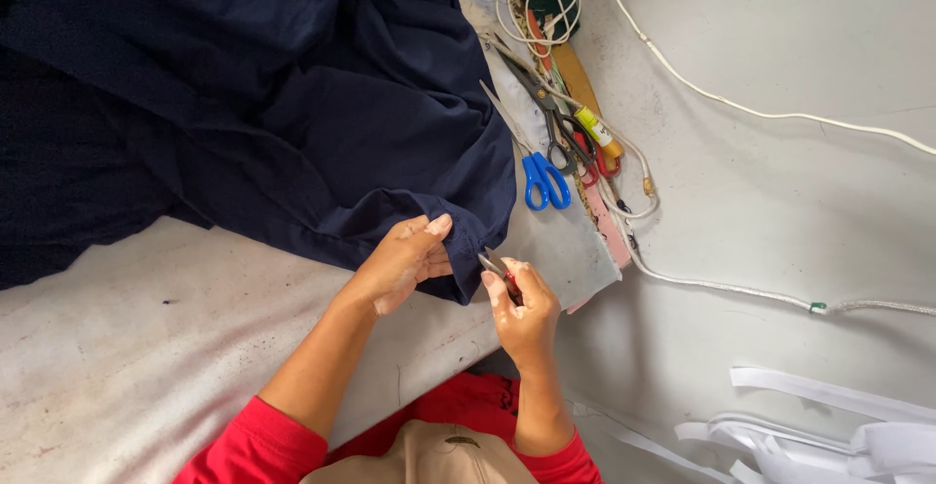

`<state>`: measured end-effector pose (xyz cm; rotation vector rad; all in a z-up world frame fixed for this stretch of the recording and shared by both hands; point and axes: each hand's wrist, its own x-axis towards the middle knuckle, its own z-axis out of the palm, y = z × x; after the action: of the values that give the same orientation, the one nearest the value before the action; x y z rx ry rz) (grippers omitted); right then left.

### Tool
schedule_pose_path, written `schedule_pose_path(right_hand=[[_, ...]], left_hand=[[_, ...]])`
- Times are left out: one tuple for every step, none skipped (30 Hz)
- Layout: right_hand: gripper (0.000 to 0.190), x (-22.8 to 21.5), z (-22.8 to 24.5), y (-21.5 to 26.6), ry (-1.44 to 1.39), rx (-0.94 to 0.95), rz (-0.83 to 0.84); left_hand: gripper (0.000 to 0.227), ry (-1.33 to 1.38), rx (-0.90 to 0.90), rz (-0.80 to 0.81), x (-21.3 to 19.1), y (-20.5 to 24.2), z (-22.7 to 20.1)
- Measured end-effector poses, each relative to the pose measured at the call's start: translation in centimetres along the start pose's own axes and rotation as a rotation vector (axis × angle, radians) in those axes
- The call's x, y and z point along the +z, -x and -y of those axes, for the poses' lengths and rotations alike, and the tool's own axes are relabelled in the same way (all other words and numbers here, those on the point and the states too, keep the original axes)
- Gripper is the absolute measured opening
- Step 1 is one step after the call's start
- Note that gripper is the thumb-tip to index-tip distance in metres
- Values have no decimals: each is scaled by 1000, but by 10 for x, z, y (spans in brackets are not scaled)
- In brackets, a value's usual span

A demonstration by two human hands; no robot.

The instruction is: The person cuts a dark blue garment with blue-handled scissors on a white work surface. They trim the fabric edges and remove loose threads, occasionally using a seam ripper to remove stitches. The person repeatedly adjusts the garment and cuts along the seams.

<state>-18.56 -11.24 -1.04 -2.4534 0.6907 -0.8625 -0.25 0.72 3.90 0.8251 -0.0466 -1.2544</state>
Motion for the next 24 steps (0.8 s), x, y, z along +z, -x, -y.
schedule_pose_path(right_hand=[[19, 0, 1, 0, -3, -1, -6], [19, 0, 1, 0, -6, -2, -12], [19, 1, 1, 0, -6, -2, -13], [20, 1, 1, -1, -3, -9, -17], [21, 2, 2, -1, -2, -14, -20], [21, 1, 4, -2, -3, -14, -19], [21, 1, 5, -3, -10, -4, -14], [21, 1, 7, -4, -17, 6, -8], [21, 1, 8, -5, -17, 5, -7], [19, 0, 9, -5, -24, 24, 1], [17, 0, 11, -5, -32, 42, 10], [17, 1, 5, 0, -32, 41, 12], [16, 1, -1, 5, -81, 97, 40], [15, 1, -7, 10, -130, 152, 68], [15, 0, -9, 12, -130, 151, 71], [15, -1, -10, 14, -143, 166, 86], [16, -3, -12, 17, -156, 184, 101], [16, -3, -10, 16, -155, 186, 103], [17, -3, -8, 14, -141, 185, 107], [18, -3, -5, 12, -126, 184, 110], [18, -4, -2, 10, -126, 186, 108], [16, -4, 2, 9, -132, 203, 114], [14, -4, 6, 7, -140, 218, 123], [14, -2, 0, 9, -141, 218, 122]], left_hand=[[24, 2, -4, 3, -1, -1, 2], [24, 4, -7, 5, -1, -1, 4], [24, 4, -7, 6, -3, -3, 6], [24, -12, -11, 27, -5, -5, 9], [26, -28, -15, 46, -7, -6, 12], [26, -28, -15, 46, -5, -4, 10], [25, -33, -17, 57, -4, -2, 8], [25, -39, -19, 68, -3, -1, 7], [25, -38, -18, 68, -6, -4, 11], [26, -40, -14, 70, -10, -8, 15], [26, -42, -11, 73, -13, -12, 20], [26, -41, -11, 72, -14, -13, 21], [26, -22, -5, 65, -14, -14, 22], [26, -3, 0, 59, -15, -15, 23], [26, -2, 1, 57, -13, -12, 19], [26, 1, -4, 55, -12, -10, 15], [27, 3, -13, 54, -10, -8, 12], [27, 5, -15, 53, -10, -7, 13], [27, -12, -13, 54, -10, -8, 14], [27, -29, -11, 55, -10, -8, 15], [27, -32, -13, 57, -9, -8, 15], [26, -41, -17, 50, -8, -7, 16], [25, -49, -18, 42, -7, -7, 16], [25, -50, -18, 41, -7, -7, 15]])
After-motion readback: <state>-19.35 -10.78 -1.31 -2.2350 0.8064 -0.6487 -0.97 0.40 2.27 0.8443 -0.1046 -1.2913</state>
